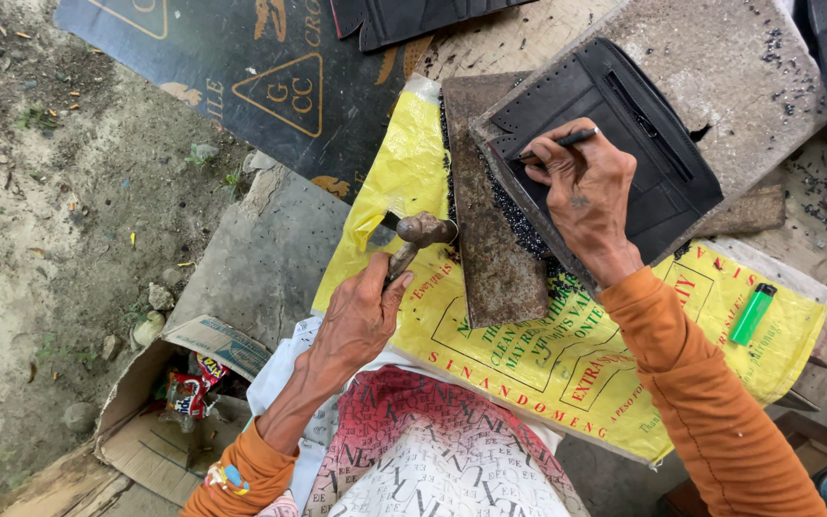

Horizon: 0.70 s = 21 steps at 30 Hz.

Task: The person uses a hammer and a metal punch to create holes along the edges of black rubber sheets. They repeatedly position the punch, strike it with the hammer, and move to the next spot on the same sheet, then switch to another sheet and continue the process.

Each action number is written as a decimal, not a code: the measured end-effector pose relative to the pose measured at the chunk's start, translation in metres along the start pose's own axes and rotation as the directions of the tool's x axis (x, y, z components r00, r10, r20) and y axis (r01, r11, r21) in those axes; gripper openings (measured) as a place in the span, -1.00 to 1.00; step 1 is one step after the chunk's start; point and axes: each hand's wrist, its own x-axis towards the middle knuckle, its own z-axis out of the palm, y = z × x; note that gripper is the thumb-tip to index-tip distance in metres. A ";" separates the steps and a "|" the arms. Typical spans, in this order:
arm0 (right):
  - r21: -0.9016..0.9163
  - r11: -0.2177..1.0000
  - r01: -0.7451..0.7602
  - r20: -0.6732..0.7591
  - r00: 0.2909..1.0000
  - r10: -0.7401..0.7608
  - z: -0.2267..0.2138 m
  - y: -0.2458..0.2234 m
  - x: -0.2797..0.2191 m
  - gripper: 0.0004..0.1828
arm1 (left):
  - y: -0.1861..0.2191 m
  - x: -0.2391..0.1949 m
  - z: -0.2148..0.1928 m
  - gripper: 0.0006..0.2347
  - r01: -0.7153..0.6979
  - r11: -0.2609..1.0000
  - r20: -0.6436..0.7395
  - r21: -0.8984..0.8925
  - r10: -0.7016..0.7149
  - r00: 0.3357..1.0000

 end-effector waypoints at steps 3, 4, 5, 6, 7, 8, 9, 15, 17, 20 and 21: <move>0.005 1.000 0.000 0.021 1.000 0.000 -0.001 -0.001 0.002 -0.85 | 0.006 0.004 -0.009 -0.79 0.050 0.998 0.070 -0.028 -0.048 0.996; -0.006 1.000 0.011 0.024 1.000 -0.011 -0.002 -0.001 0.003 -0.85 | 0.010 0.008 -0.013 -0.78 0.081 0.996 0.105 -0.047 -0.076 0.992; -0.017 1.000 0.023 0.028 0.999 -0.023 -0.003 -0.002 0.003 -0.85 | 0.014 0.011 -0.020 -0.78 0.078 0.995 0.120 -0.057 -0.070 0.990; -0.026 0.999 0.033 0.032 0.999 -0.032 -0.003 -0.002 0.002 -0.85 | 0.019 0.015 -0.028 -0.78 0.077 0.995 0.136 -0.066 -0.067 0.988; -0.034 0.999 0.036 0.032 0.999 -0.035 -0.004 -0.003 0.001 -0.85 | 0.026 0.019 -0.036 -0.77 0.076 0.994 0.152 -0.076 -0.064 0.986; -0.040 0.998 0.042 0.032 0.999 -0.041 -0.003 -0.003 0.001 -0.85 | 0.033 0.026 -0.043 -0.76 0.022 0.998 0.136 -0.064 -0.013 0.991; -0.045 0.998 0.048 0.031 0.998 -0.046 -0.002 -0.004 0.000 -0.85 | 0.041 0.033 -0.051 -0.75 -0.032 0.998 0.121 -0.052 0.038 0.992; -0.193 0.974 0.120 0.023 0.993 -0.118 0.000 -0.002 -0.001 -0.84 | 0.103 0.081 -0.076 -0.76 -0.415 0.908 0.058 -0.056 0.418 0.907; -0.219 0.968 0.122 0.016 0.992 -0.121 0.000 0.000 -0.001 -0.86 | 0.123 0.096 -0.076 -0.76 -0.605 0.796 0.010 0.001 0.605 0.796; -0.158 0.969 0.191 0.030 0.981 -0.189 0.000 0.003 0.000 -0.88 | 0.144 0.116 -0.082 -0.73 -0.567 0.794 0.189 0.219 0.536 0.823; -0.122 0.967 0.223 0.036 0.975 -0.220 -0.001 0.004 0.000 -0.89 | 0.148 0.119 -0.084 -0.72 -0.509 0.801 0.273 0.315 0.438 0.857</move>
